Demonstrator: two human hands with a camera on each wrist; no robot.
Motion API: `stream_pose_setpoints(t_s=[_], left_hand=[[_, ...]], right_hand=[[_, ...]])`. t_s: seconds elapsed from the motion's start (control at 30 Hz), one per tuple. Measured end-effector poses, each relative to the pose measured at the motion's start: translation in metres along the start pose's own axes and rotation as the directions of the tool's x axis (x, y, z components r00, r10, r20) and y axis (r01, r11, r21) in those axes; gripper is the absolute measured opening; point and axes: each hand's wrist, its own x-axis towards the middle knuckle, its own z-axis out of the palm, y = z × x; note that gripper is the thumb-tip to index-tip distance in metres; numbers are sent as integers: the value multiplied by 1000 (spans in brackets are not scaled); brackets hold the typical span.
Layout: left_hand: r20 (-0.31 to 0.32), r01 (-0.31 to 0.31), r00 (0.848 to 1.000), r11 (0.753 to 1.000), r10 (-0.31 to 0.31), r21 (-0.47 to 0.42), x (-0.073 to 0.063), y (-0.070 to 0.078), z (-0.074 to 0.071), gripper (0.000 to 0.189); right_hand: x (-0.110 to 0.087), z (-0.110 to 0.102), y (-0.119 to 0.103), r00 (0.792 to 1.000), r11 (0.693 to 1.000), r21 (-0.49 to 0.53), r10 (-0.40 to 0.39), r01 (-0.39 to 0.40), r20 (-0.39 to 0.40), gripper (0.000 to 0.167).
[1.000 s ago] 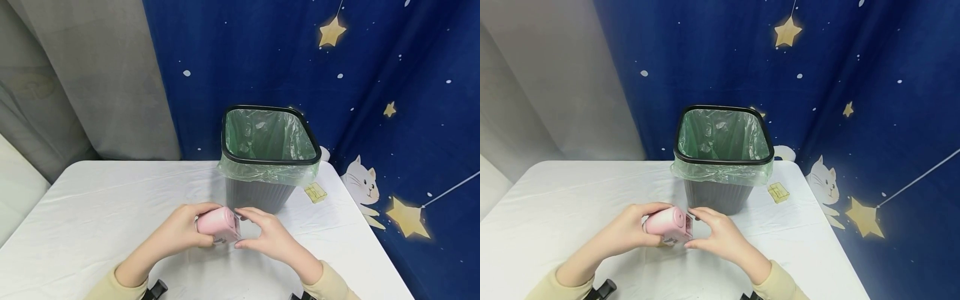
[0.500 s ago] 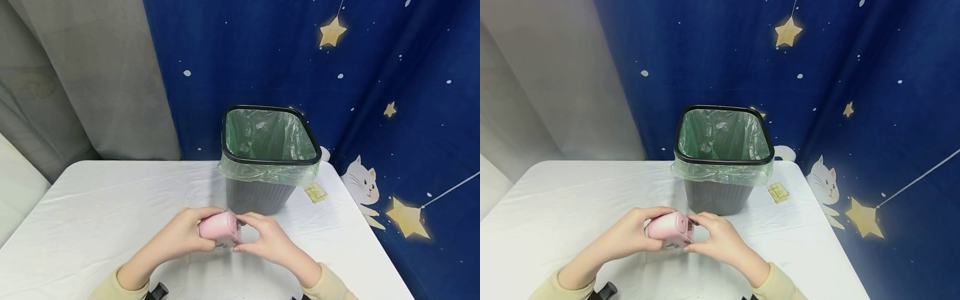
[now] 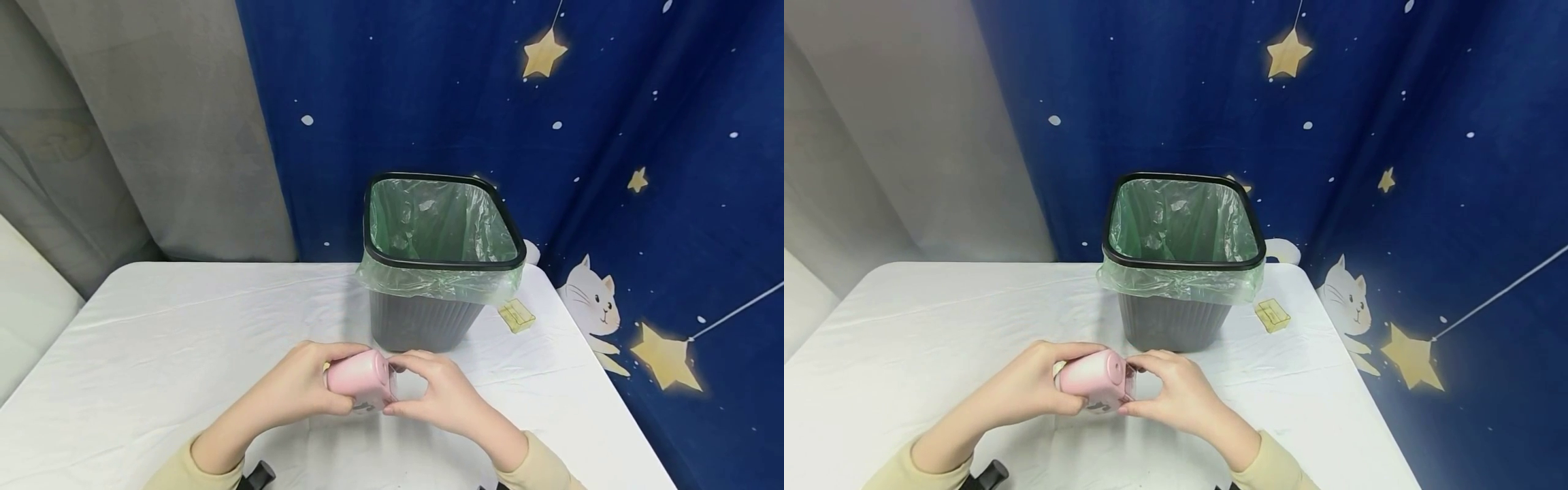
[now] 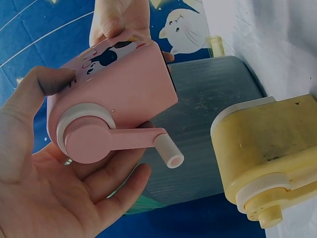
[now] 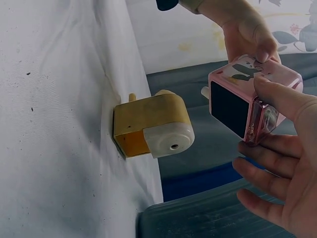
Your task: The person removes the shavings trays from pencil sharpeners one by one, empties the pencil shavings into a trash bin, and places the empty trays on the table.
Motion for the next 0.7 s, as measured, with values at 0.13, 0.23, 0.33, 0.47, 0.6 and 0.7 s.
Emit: stream_pose_setpoints(t_s=[0.13, 0.23, 0.33, 0.47, 0.6, 0.7], left_hand=[[5, -8, 1000, 1000, 8, -6, 0, 1, 0, 55], [10, -16, 1000, 1000, 16, -10, 1, 1, -1, 55], [14, -22, 1000, 1000, 23, -17, 1, 1, -1, 56], [16, -20, 1000, 1000, 20, -20, 1, 1, -1, 56], [21, -13, 1000, 1000, 14, -25, 1, 2, -1, 56], [25, -12, 1000, 1000, 12, -25, 2, 3, -1, 56]], right_hand=[[-1, -1, -1, 1000, 1000, -13, -12, 12, -11, 58], [-1, -2, -1, 1000, 1000, -28, -15, 15, -13, 57], [-2, -3, -1, 1000, 999, -40, -23, 22, -15, 56], [-3, -4, 0, 999, 999, -41, -35, 35, -14, 56], [-3, -4, -1, 999, 999, -41, -33, 32, -10, 56], [-3, -5, -1, 999, 999, -45, -31, 31, -9, 56]])
